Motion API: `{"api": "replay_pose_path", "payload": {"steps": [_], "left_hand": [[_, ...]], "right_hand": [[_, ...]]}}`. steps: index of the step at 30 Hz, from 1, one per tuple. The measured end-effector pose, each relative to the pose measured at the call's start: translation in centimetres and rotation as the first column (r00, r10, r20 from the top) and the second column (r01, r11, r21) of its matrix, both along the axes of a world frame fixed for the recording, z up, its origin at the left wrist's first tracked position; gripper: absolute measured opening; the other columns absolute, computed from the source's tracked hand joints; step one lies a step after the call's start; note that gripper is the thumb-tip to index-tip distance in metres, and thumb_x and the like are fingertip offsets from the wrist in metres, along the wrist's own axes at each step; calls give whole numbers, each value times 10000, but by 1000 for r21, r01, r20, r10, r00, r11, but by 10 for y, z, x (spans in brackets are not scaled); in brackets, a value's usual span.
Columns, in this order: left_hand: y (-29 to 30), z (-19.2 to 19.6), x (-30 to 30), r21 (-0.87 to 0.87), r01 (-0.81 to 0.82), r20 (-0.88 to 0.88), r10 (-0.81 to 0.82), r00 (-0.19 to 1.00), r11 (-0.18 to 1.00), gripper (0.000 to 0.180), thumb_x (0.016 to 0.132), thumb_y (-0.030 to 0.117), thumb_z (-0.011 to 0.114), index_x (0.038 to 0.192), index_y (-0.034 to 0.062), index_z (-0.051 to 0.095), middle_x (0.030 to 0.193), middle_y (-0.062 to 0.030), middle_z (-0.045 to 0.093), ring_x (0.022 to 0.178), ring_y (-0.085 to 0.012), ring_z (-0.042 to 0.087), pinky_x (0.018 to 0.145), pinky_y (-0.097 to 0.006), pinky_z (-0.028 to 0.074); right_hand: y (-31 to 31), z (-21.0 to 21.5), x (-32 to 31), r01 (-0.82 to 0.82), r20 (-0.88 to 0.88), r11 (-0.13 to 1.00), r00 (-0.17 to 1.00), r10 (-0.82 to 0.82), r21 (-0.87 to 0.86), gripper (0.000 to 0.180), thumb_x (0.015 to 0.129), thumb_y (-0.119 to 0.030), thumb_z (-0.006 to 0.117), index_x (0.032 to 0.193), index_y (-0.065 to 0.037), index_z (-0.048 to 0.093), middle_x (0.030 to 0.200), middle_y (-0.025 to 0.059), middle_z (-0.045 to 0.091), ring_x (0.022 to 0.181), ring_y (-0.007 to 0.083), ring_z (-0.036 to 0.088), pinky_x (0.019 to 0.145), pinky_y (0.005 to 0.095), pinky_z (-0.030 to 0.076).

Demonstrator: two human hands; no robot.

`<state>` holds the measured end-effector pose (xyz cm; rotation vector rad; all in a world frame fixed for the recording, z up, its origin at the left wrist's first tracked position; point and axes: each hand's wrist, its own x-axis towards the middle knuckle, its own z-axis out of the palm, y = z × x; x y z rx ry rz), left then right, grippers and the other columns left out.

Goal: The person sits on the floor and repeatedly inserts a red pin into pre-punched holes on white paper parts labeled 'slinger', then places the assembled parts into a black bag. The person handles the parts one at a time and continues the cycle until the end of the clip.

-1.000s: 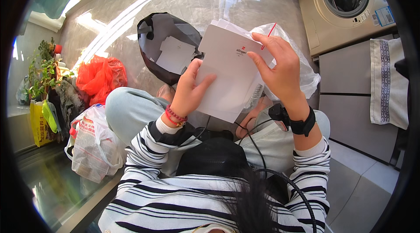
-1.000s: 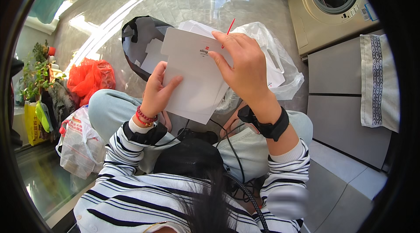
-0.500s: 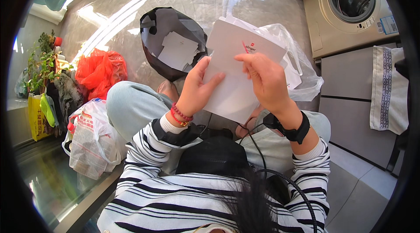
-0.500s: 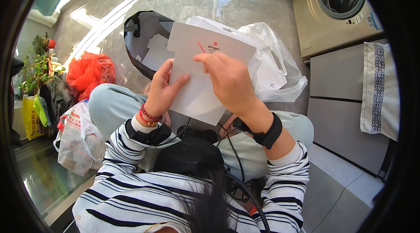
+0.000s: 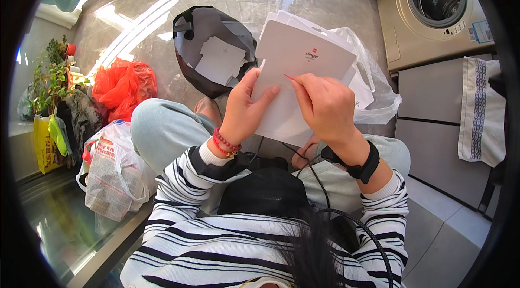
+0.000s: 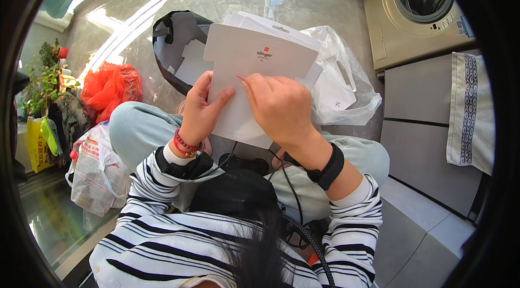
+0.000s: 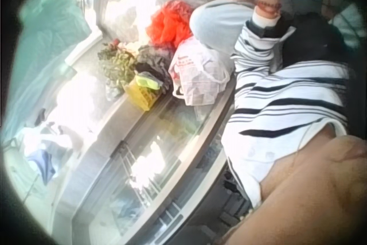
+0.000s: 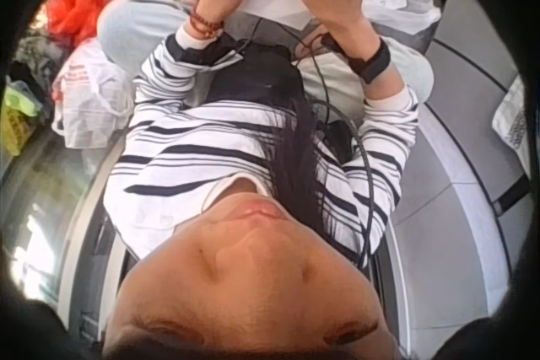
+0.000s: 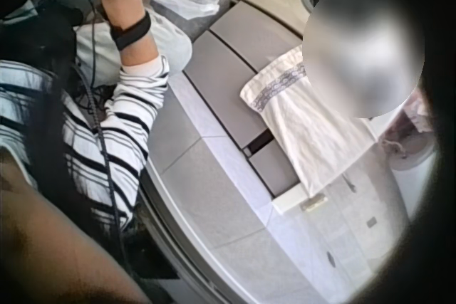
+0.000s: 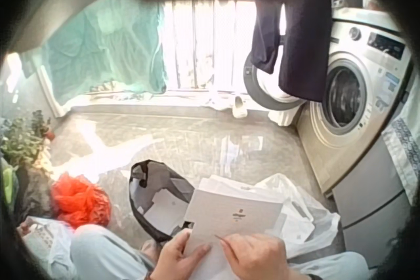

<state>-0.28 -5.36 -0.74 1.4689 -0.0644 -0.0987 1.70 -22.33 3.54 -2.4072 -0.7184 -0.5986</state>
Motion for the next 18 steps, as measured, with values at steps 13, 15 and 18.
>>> {"api": "replay_pose_path", "payload": {"steps": [13, 15, 18], "left_hand": [[-6, -1, -3, 102, -4, 78, -4, 997, 995, 223, 895, 82, 614, 1103, 20, 566, 929, -62, 651, 824, -82, 576, 718, -248, 481], [-6, -3, -1, 104, -18, 87, 9, 996, 994, 226, 895, 81, 613, 1107, 21, 565, 933, -64, 651, 828, -87, 580, 722, -250, 482], [-5, -4, -1, 114, -47, 88, 37, 995, 992, 233, 896, 82, 610, 1116, 22, 562, 939, -66, 649, 837, -93, 585, 729, -251, 482]], "right_hand": [[3, -1, -2, 18, 33, 999, 999, -17, -33, 155, 797, -115, 657, 705, -91, 535, 533, 43, 516, 484, 234, 531, 436, 351, 406], [2, 1, -2, 13, 25, 1000, 1000, -12, -15, 123, 779, -83, 658, 711, -84, 556, 539, 44, 520, 474, 226, 519, 438, 342, 397], [-2, 4, -3, 7, -1, 999, 1000, -7, 44, 78, 749, -26, 659, 721, -64, 596, 556, 46, 535, 470, 205, 505, 445, 321, 386]]}}
